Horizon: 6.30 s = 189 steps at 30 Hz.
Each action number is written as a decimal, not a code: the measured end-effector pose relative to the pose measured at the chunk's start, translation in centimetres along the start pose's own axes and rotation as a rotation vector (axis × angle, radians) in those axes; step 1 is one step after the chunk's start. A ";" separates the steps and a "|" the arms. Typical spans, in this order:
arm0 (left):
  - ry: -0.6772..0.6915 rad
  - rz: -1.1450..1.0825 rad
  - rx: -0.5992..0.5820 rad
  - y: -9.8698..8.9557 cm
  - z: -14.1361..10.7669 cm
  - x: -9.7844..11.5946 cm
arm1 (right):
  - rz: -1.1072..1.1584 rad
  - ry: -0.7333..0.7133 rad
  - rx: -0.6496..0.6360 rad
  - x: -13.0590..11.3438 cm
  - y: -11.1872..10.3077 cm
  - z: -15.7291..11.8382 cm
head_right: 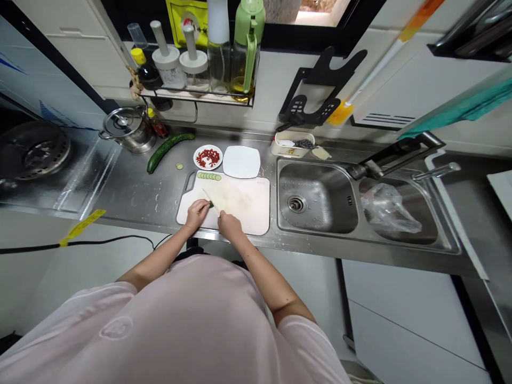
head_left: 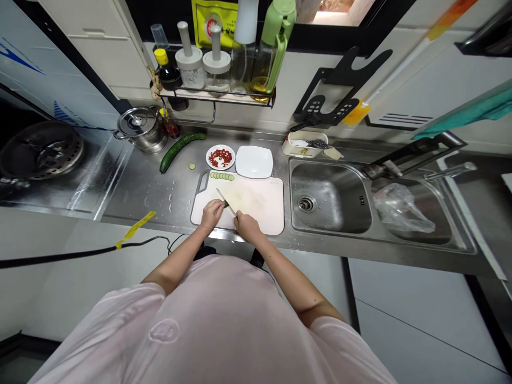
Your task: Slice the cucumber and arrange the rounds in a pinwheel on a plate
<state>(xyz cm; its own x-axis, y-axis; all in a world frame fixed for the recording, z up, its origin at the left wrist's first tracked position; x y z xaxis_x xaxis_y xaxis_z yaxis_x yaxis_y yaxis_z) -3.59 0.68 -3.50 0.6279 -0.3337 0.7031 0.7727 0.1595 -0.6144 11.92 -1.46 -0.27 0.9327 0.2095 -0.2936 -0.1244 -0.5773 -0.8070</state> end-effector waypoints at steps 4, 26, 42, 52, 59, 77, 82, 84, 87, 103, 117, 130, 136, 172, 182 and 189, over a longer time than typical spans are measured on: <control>0.005 0.006 -0.003 0.0 0.0 0.0 | 0.010 -0.006 0.025 -0.7 -0.6 1.1; -0.009 -0.004 0.020 -0.2 0.0 0.3 | 0.007 0.044 -0.027 0.7 0.7 -0.8; -0.008 0.014 0.012 -0.1 0.0 0.2 | 0.062 0.032 0.010 -1.5 -1.1 2.9; -0.005 0.008 0.026 -0.3 0.1 0.2 | 0.035 0.045 0.001 -1.3 -0.9 2.0; -0.004 0.003 0.035 -0.2 0.0 0.2 | 0.053 0.062 -0.024 0.3 0.2 -0.3; -0.010 -0.004 0.044 -0.3 0.0 0.4 | 0.078 0.087 -0.102 2.7 1.4 -3.7; -0.012 -0.001 0.040 -0.4 0.0 0.5 | 0.067 0.078 -0.088 3.0 1.5 -4.5; -0.009 0.000 0.041 -0.4 0.0 0.5 | 0.064 0.073 -0.085 3.1 1.6 -4.8; -0.025 0.005 0.048 -0.4 -0.1 0.4 | 0.062 0.081 -0.085 3.3 1.5 -5.1; -0.301 -0.115 0.085 -1.0 -0.2 -0.6 | -0.115 0.156 0.156 4.6 0.3 -7.0; 0.034 0.210 -0.280 -0.2 4.2 8.5 | -0.173 0.110 0.297 4.7 -0.9 -7.1; -0.100 0.081 -0.348 1.2 5.8 8.2 | -0.130 0.140 0.259 5.5 -0.5 -6.9; -0.471 -0.110 0.004 0.4 7.6 1.4 | 0.025 0.292 0.237 7.4 -0.3 -6.8; -0.230 0.349 -0.220 3.2 13.2 -1.5 | 0.083 0.326 0.148 8.5 -0.5 -5.0; -0.271 0.226 -0.154 1.6 11.4 -1.4 | 0.089 0.305 0.136 8.9 -0.5 -4.6; -0.281 0.200 -0.230 -0.6 5.0 0.2 | 0.098 0.302 0.110 9.0 -0.4 -4.5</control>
<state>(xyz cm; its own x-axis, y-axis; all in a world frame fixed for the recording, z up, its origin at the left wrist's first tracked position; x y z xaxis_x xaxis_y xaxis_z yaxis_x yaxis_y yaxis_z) -3.49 5.21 -1.19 0.7891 -0.0459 0.6126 0.6121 -0.0267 -0.7904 21.89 -2.89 -0.26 0.9706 -0.0955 -0.2210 -0.2390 -0.4910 -0.8377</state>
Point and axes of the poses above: each hand's wrist, its own z-axis towards the middle knuckle, its own y-axis out of the palm, x = y × z, the point moved 6 cm from there along z, towards the middle knuckle, and after that the axes turned 3 degrees about -x, right-handed, at the moved point
